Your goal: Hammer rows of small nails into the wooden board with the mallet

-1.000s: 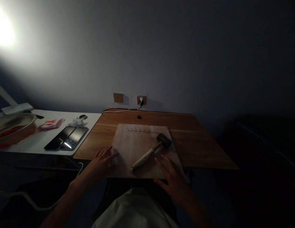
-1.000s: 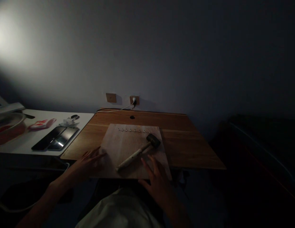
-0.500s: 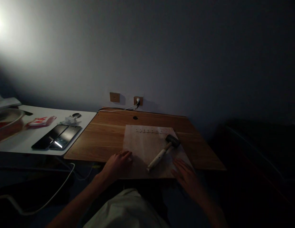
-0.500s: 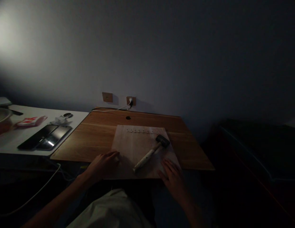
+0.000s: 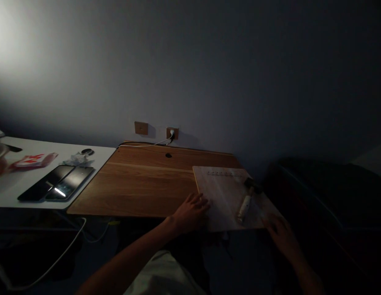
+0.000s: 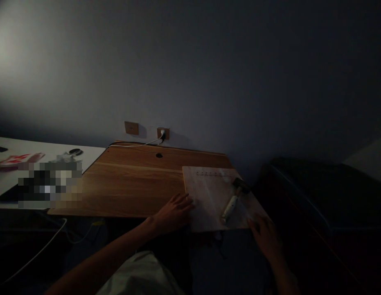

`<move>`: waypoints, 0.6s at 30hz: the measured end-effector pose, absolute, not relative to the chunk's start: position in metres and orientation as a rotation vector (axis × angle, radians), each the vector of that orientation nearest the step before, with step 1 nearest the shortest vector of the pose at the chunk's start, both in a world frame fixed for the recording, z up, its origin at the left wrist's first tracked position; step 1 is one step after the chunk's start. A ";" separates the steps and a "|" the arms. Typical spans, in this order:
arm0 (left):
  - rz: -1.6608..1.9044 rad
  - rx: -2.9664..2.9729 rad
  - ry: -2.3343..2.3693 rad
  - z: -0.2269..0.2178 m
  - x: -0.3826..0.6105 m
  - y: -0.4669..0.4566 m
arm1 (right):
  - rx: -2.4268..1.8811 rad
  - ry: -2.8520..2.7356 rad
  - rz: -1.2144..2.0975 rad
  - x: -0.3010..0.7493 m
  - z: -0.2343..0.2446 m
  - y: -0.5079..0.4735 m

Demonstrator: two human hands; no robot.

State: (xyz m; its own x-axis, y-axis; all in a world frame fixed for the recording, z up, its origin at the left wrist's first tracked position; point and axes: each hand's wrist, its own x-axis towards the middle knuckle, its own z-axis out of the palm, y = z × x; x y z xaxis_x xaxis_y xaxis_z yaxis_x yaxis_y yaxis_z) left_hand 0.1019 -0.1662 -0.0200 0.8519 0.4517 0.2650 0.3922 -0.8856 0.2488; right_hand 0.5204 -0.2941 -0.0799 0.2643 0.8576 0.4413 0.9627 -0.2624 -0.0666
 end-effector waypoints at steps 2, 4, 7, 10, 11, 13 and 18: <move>0.465 2.832 0.632 -0.024 0.105 -0.166 | -2.250 -1.769 -0.397 0.526 -0.084 -0.296; 0.476 2.812 0.654 -0.027 0.106 -0.165 | -2.273 -1.903 -0.439 0.527 -0.086 -0.299; 0.486 2.815 0.706 -0.027 0.109 -0.160 | -2.261 -2.095 -0.700 0.522 -0.087 -0.305; 0.483 2.869 0.709 -0.025 0.112 -0.155 | -2.206 -2.206 -0.991 0.516 -0.086 -0.309; 0.490 2.893 0.701 -0.025 0.114 -0.154 | -2.189 -2.225 -1.065 0.514 -0.085 -0.310; 0.515 2.932 0.696 -0.024 0.115 -0.153 | -2.171 -2.251 -1.164 0.509 -0.083 -0.311; 0.594 2.949 0.698 -0.027 0.102 -0.149 | -2.171 -2.315 -1.136 0.492 -0.074 -0.314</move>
State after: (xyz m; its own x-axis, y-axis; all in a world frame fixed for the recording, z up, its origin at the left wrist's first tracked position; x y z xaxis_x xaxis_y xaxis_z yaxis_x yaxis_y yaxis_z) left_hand 0.1022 -0.1489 -0.0272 0.8241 0.4416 0.3548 0.4210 -0.8965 0.1379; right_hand 0.4916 -0.3144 -0.0743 -0.1548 0.9497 0.2723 0.7964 -0.0431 0.6032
